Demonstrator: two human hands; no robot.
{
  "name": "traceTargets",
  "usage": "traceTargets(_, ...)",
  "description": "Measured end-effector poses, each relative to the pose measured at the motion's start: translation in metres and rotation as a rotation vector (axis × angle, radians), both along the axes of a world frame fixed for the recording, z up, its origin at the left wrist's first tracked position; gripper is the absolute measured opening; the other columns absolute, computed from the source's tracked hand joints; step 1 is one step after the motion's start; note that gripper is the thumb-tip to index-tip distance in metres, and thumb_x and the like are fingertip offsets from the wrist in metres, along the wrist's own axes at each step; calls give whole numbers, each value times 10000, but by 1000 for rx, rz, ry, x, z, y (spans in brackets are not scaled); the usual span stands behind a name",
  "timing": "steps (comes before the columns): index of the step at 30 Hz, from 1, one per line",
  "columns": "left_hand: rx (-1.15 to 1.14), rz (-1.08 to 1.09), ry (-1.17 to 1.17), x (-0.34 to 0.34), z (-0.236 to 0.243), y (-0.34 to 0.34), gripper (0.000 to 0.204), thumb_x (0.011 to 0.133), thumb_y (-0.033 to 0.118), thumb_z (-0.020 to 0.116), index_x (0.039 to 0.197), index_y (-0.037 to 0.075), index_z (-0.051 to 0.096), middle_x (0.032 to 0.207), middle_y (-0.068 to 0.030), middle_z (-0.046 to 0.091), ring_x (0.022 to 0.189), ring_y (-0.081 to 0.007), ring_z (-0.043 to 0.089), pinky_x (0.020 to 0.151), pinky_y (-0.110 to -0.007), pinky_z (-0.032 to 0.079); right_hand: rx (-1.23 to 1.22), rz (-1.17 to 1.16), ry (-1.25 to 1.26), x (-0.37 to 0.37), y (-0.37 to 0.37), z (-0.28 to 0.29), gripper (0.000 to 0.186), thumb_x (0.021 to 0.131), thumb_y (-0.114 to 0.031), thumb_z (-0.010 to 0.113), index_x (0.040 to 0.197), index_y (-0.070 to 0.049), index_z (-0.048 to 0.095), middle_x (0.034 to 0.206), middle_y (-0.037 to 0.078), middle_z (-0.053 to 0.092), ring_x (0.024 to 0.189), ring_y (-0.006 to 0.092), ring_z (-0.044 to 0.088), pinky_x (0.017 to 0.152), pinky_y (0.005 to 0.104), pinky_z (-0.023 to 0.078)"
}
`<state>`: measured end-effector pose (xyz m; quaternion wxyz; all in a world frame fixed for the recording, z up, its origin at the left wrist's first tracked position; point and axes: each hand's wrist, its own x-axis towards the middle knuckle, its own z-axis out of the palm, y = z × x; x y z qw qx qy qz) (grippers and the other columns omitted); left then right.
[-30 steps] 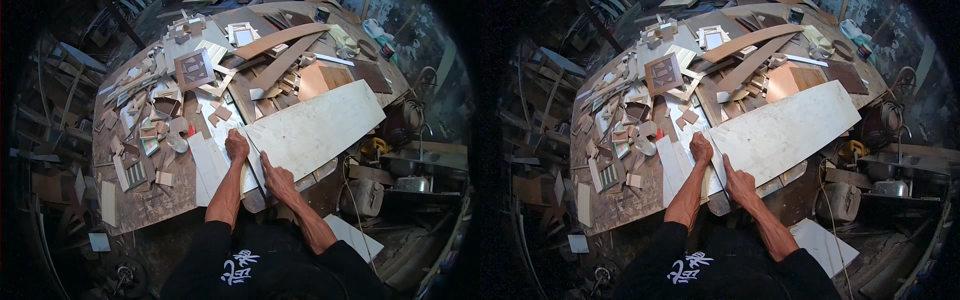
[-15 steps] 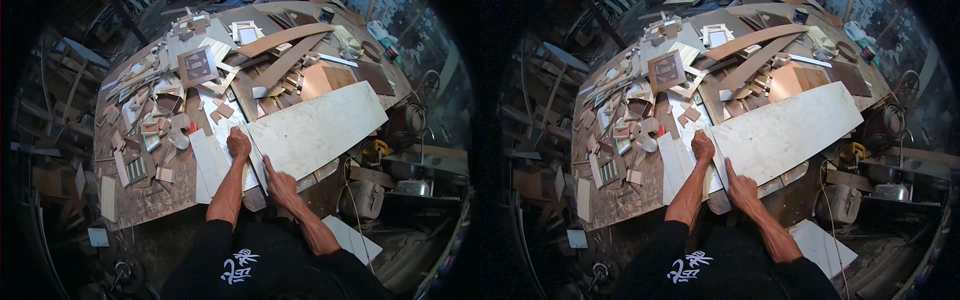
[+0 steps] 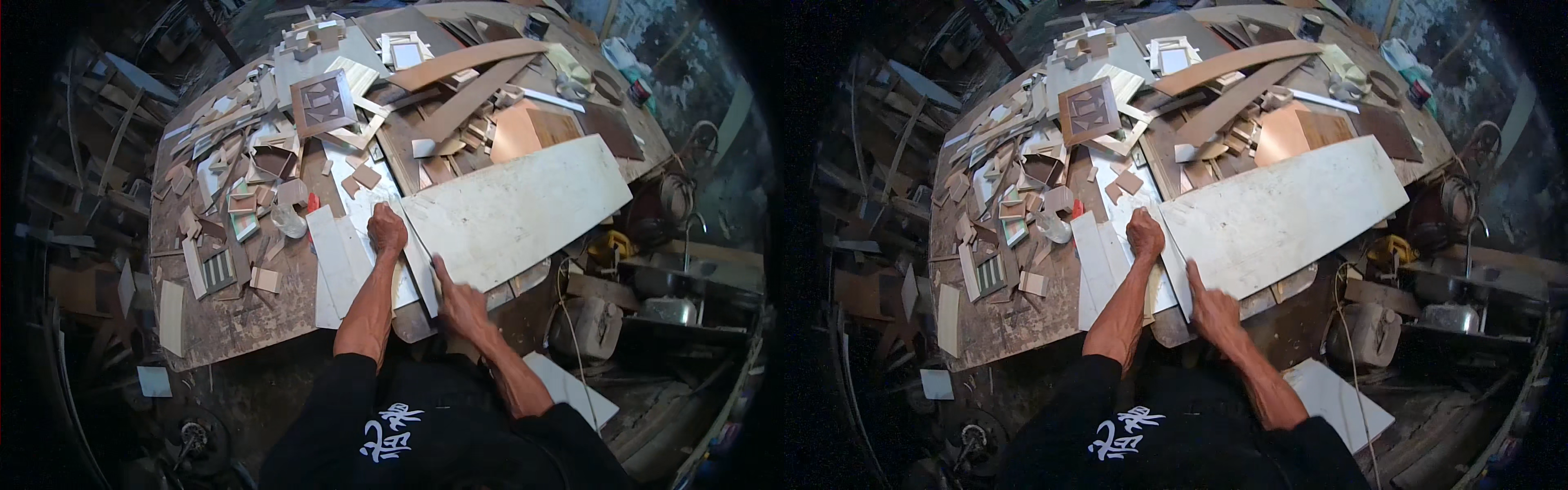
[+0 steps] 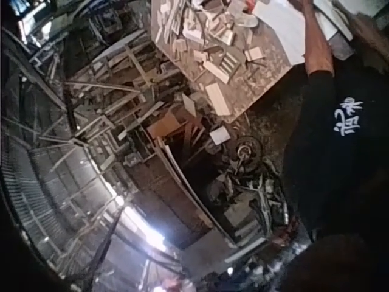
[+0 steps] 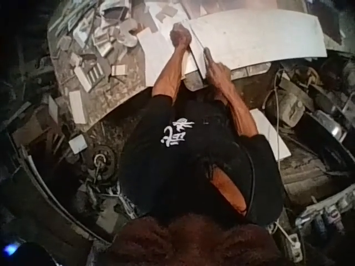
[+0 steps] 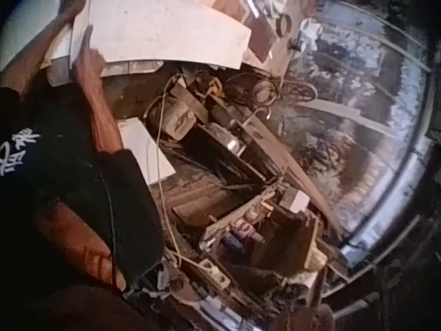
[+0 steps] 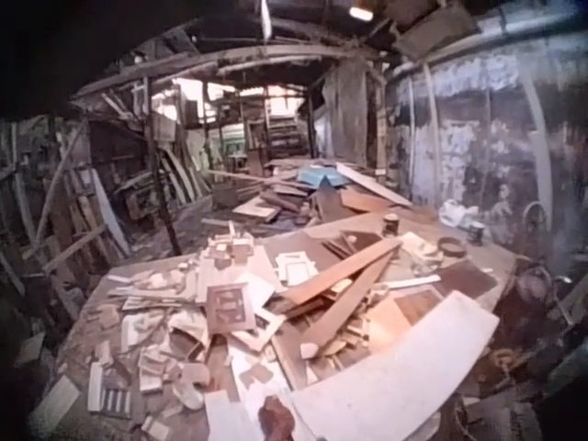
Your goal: Sawing a piece of wood manually using a hand saw and marking measurements with a pen.
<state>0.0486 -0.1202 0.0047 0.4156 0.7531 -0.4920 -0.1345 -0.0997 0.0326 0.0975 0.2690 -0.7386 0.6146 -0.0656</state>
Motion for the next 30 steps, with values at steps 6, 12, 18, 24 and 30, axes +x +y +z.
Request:
traceTargets(6,17,-42,16,-9,3,-5,265,917,223,423,857,21,584,734,-274,605,717,-466,584,639,-542,444,-36,-86,-46,6,-31,-13,794,746,-105,478,1458,-188,135,693,269,605,648,444,595,576,537,438)
traceTargets(12,-78,-65,19,-3,-2,-3,274,919,225,423,847,18,587,741,-272,607,713,-464,583,624,-540,439,43,-31,19,2,-9,7,732,779,-110,437,1452,-182,157,702,280,604,646,454,592,574,537,443)
traceTargets(18,-14,5,0,2,1,-6,278,919,207,429,818,-5,579,711,-266,591,713,-457,576,628,-512,432,-5,-9,-11,4,-8,1,732,767,-98,448,1444,-171,179,699,279,607,628,455,590,584,535,452)
traceTargets(24,-9,-27,1,-13,2,-7,228,900,204,449,872,34,599,734,-258,613,700,-450,590,614,-534,447,-54,-64,-28,5,-34,-12,787,751,-120,488,1457,-185,146,703,262,617,630,432,604,569,523,461)
traceTargets(30,-65,-15,-1,-7,0,-4,239,905,210,445,866,29,596,729,-265,610,704,-451,593,625,-532,451,35,-32,13,0,6,8,749,744,-82,501,1434,-94,210,655,247,607,575,411,596,528,514,451)
